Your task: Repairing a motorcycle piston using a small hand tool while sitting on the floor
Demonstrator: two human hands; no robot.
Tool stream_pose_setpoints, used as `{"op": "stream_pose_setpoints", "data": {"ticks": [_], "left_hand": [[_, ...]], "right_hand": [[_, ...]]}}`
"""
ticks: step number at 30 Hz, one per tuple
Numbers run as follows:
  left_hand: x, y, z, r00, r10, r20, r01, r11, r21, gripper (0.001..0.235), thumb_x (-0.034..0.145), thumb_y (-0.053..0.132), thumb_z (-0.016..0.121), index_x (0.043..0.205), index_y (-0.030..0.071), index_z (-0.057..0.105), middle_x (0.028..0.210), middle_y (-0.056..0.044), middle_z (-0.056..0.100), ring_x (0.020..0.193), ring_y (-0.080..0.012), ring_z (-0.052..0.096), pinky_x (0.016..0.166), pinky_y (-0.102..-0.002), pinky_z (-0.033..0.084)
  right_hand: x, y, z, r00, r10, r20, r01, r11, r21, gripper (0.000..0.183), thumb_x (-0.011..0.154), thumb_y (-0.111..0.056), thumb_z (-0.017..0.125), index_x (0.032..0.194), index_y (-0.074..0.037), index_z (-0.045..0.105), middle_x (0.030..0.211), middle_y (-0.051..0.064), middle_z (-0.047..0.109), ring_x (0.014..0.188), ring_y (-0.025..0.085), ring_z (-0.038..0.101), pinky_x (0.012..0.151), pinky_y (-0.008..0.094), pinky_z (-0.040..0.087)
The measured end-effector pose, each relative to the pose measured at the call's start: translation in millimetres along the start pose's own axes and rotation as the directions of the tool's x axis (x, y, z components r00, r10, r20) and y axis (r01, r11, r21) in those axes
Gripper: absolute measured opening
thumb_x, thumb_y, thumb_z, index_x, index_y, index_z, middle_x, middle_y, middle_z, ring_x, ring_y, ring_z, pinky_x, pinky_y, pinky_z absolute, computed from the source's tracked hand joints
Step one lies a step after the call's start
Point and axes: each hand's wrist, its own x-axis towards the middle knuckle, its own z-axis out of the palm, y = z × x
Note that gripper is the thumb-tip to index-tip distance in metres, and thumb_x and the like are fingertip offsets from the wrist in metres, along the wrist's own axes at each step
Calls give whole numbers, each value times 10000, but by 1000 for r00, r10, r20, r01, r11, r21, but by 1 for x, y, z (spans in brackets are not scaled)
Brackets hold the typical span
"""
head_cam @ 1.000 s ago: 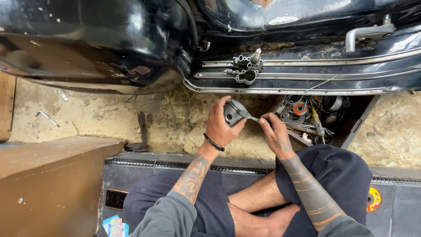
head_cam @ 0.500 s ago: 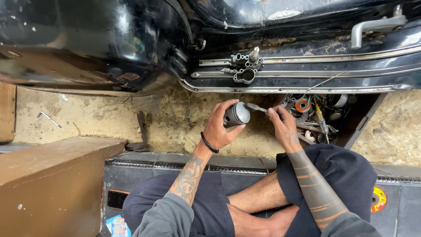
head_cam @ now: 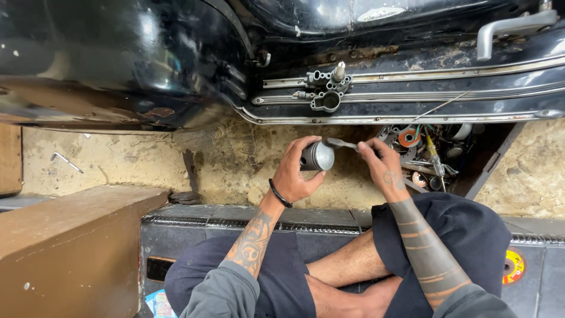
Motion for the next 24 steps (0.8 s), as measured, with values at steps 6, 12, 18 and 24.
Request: {"op": "stream_pose_setpoints", "data": {"ticks": [6,12,18,24], "left_hand": [[1,-5,-1,998,-57,23,59,994,-94,732,700,142,812,1371,59,531,1301,-134,632,1237,-326,593,1086,-438,453],[-5,-20,5,985,-153,85,174,907,-384,654,862,305,667,1452,79,498,1308,-152,604,1246,-260,541,1107,-468,410],[0,11,4,967,-238,95,243,734,-634,595,936,349,508,1464,77,477,1214,-126,588,1148,-201,526,1036,-409,461],[-6,-3,13,946,-290,146,280,500,-820,548,966,323,495,1429,34,439,1098,-222,623,944,-274,652,741,-445,611]], "right_hand": [[2,-12,-2,999,25,40,-27,999,47,262,1020,-336,683,921,-102,745,764,138,653,781,231,598,784,418,497],[2,-5,-1,999,30,32,-32,997,70,242,1037,-326,653,955,-115,741,748,95,617,772,212,563,762,386,477],[3,-14,-4,1000,-4,24,2,996,91,184,1032,-280,662,965,-124,731,741,56,592,775,156,543,744,338,467],[3,-7,-1,999,-40,1,40,996,82,196,1032,-266,662,962,-98,735,734,94,586,771,185,538,740,370,468]]}}
